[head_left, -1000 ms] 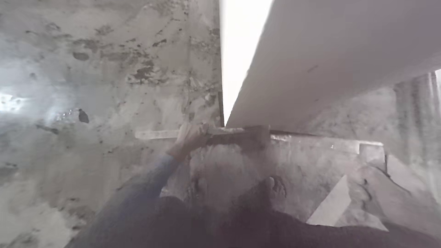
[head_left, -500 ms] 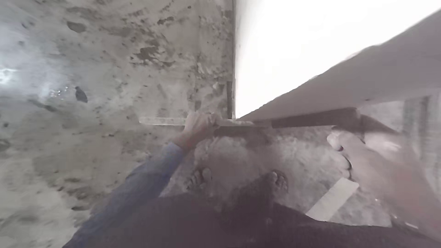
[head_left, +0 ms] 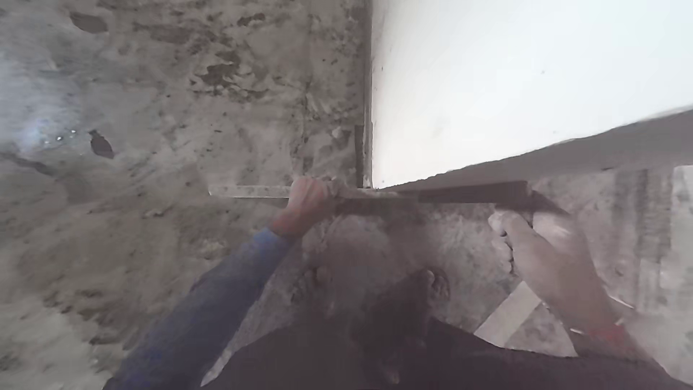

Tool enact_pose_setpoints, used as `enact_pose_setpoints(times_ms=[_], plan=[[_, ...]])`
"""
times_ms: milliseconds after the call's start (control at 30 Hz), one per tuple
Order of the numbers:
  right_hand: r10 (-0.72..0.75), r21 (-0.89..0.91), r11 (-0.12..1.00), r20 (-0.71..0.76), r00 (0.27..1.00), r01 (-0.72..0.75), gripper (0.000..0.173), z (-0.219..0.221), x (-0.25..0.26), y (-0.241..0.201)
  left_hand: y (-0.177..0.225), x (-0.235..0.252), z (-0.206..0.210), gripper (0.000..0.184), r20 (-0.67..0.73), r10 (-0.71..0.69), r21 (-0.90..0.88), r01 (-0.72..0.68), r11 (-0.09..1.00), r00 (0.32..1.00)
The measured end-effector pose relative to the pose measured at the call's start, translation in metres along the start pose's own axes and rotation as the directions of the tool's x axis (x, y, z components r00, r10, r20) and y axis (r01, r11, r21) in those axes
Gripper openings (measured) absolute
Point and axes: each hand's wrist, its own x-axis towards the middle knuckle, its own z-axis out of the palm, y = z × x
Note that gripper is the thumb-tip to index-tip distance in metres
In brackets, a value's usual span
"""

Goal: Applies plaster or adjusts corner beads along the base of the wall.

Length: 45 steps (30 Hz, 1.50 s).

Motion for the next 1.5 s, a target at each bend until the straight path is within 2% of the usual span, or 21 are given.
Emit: enact_pose_setpoints(times_ms=[233,333,467,533,567,633,700,733,767,800,833,933,1000,1100,1167,1233,1267,1333,1400,1433,1500], plan=[[0.033,0.031,0.999,0.009,0.999,-0.034,0.013,0.0,0.0,0.0,0.002,-0.002,-0.003,0.034,0.024,-0.006,-0.003,0.006,1.0,1.0],[-0.012,-0.241,0.97,-0.017,1.0,0.007,0.022,-0.014,-0.005,0.007,-0.001,0.001,-0.002,0.038,0.011,0.011,-0.062,-0.01,0.998,1.0],[-0.07,-0.617,0.787,-0.059,0.996,0.019,0.046,-0.032,-0.018,0.028,0.003,-0.002,-0.007,0.039,0.047,0.015,-0.025,-0.014,1.0,0.999],[0.016,-0.715,0.697,-0.058,0.998,-0.052,0.051,-0.026,-0.019,0.052,0.006,-0.001,-0.011,0.038,0.094,-0.002,-0.066,0.008,0.998,0.996],[0.126,-0.753,0.645,-0.06,0.99,-0.128,0.05,-0.017,-0.018,0.06,0.007,0.002,-0.012,0.04,0.123,-0.004,-0.098,0.016,0.995,0.992],[0.45,-0.82,0.485,-0.065,0.891,-0.305,0.047,0.004,-0.01,0.061,0.011,0.003,-0.017,0.042,0.155,-0.02,-0.085,0.034,0.996,0.988],[0.593,-0.851,0.395,-0.053,0.803,-0.347,0.05,0.019,0.001,0.077,0.019,-0.003,-0.031,0.041,0.147,-0.026,-0.057,0.034,0.998,0.989],[0.603,-0.846,0.41,-0.03,0.797,-0.342,0.053,0.022,0.005,0.099,0.02,-0.004,-0.034,0.039,0.13,-0.024,-0.02,0.027,0.999,0.991],[0.547,-0.833,0.454,-0.019,0.837,-0.316,0.054,0.024,0.007,0.135,0.018,-0.004,-0.031,0.038,0.123,-0.029,0.009,0.029,1.0,0.992],[0.389,-0.815,0.513,-0.058,0.92,-0.268,0.054,0.031,0.004,0.187,0.012,-0.002,-0.024,0.038,0.124,-0.039,0.034,0.035,0.999,0.991],[0.286,-0.787,0.568,-0.085,0.954,-0.24,0.056,0.039,0.001,0.229,0.006,0.0,-0.016,0.039,0.137,-0.052,0.04,0.047,0.998,0.989],[0.341,-0.756,0.603,-0.044,0.939,-0.255,0.059,0.05,0.01,0.275,-0.019,0.015,0.006,0.049,0.205,-0.099,-0.039,0.109,0.993,0.974],[0.365,-0.776,0.588,0.002,0.931,-0.229,0.059,0.046,0.014,0.273,-0.023,0.013,0.011,0.043,0.168,-0.101,-0.062,0.113,0.992,0.981],[0.354,-0.786,0.61,0.155,0.922,-0.102,0.063,0.031,0.021,0.254,-0.008,0.007,-0.005,0.039,0.165,-0.135,0.041,0.13,0.991,0.977],[0.2,-0.77,0.633,0.259,0.945,0.077,0.067,0.021,0.029,0.233,-0.001,0.005,-0.013,0.039,0.171,-0.137,0.069,0.127,0.989,0.976],[-0.11,-0.71,0.651,0.263,0.958,0.27,0.053,0.024,0.043,0.217,-0.001,0.005,-0.009,0.039,0.16,-0.107,0.017,0.106,0.994,0.981],[-0.219,-0.639,0.701,0.229,0.949,0.316,0.048,0.033,0.054,0.212,-0.002,0.006,-0.007,0.038,0.165,-0.102,-0.038,0.11,0.993,0.981],[-0.226,-0.492,0.818,0.203,0.953,0.299,0.036,0.054,0.076,0.201,0.004,0.004,-0.009,0.04,0.193,-0.146,-0.117,0.171,0.978,0.97],[-0.113,-0.385,0.901,0.233,0.966,0.198,0.034,0.067,0.091,0.192,0.008,0.001,-0.012,0.047,0.215,-0.186,-0.132,0.217,0.967,0.959],[-0.066,-0.365,0.918,0.245,0.967,0.155,0.033,0.07,0.096,0.191,0.01,0.001,-0.014,0.047,0.215,-0.201,-0.113,0.228,0.967,0.956],[-0.102,-0.44,0.874,0.25,0.963,0.207,0.033,0.074,0.096,0.198,0.015,0.001,-0.019,0.046,0.214,-0.205,-0.054,0.221,0.974,0.955]])
